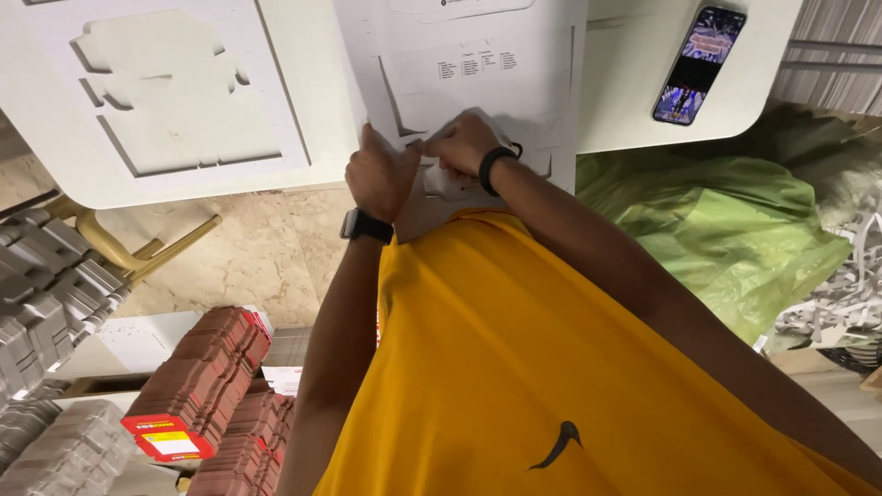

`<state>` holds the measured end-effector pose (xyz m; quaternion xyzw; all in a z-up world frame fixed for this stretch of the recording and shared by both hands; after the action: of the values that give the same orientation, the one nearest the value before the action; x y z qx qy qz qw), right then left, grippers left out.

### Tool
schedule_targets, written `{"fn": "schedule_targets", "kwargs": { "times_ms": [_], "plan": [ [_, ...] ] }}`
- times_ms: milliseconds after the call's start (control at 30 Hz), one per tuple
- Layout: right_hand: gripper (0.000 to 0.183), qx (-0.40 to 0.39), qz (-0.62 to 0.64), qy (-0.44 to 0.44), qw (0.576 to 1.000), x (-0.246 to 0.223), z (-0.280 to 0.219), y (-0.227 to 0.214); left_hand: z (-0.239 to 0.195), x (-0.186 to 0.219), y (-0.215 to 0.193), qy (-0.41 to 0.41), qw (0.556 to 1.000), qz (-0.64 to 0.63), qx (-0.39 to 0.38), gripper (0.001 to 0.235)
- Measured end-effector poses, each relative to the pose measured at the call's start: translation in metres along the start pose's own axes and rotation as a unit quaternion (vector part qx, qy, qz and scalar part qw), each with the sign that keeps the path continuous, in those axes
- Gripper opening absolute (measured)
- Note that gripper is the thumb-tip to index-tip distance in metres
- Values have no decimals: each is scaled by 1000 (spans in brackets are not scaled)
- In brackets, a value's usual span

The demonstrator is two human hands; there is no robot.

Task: Punching out pre-cut cardboard shapes from sheets and folding them into boxes.

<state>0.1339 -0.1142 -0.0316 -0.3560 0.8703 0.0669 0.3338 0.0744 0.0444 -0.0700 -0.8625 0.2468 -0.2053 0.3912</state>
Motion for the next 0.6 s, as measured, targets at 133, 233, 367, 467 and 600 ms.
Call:
{"fn": "schedule_targets", "kwargs": {
  "times_ms": [133,233,367,467,600],
  "plan": [
    [29,2,33,13,999,15,8,1,-34,26,-16,196,966,43,160,37],
    [23,6,61,26,998,18,8,-1,-59,41,-33,332,903,53,266,25],
    [29,15,44,28,999,45,23,5,-86,46,-39,358,892,-18,276,24],
    [25,20,-16,28,999,67,54,8,-70,44,-45,230,949,-47,212,37],
    [29,-6,-14,-10,1000,21,18,4,-35,-7,-25,73,976,-12,206,59]
  ]
}}
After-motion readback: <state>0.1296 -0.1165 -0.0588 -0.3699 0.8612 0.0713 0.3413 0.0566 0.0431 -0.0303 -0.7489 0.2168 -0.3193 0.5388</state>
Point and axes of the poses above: each hand's wrist, its own z-axis towards the middle knuckle, its own y-axis out of the palm, x = y × z, the point moved 9 cm from there along z, towards the middle knuckle, and after that the axes turned 10 degrees about -y, right-handed, at the moved point
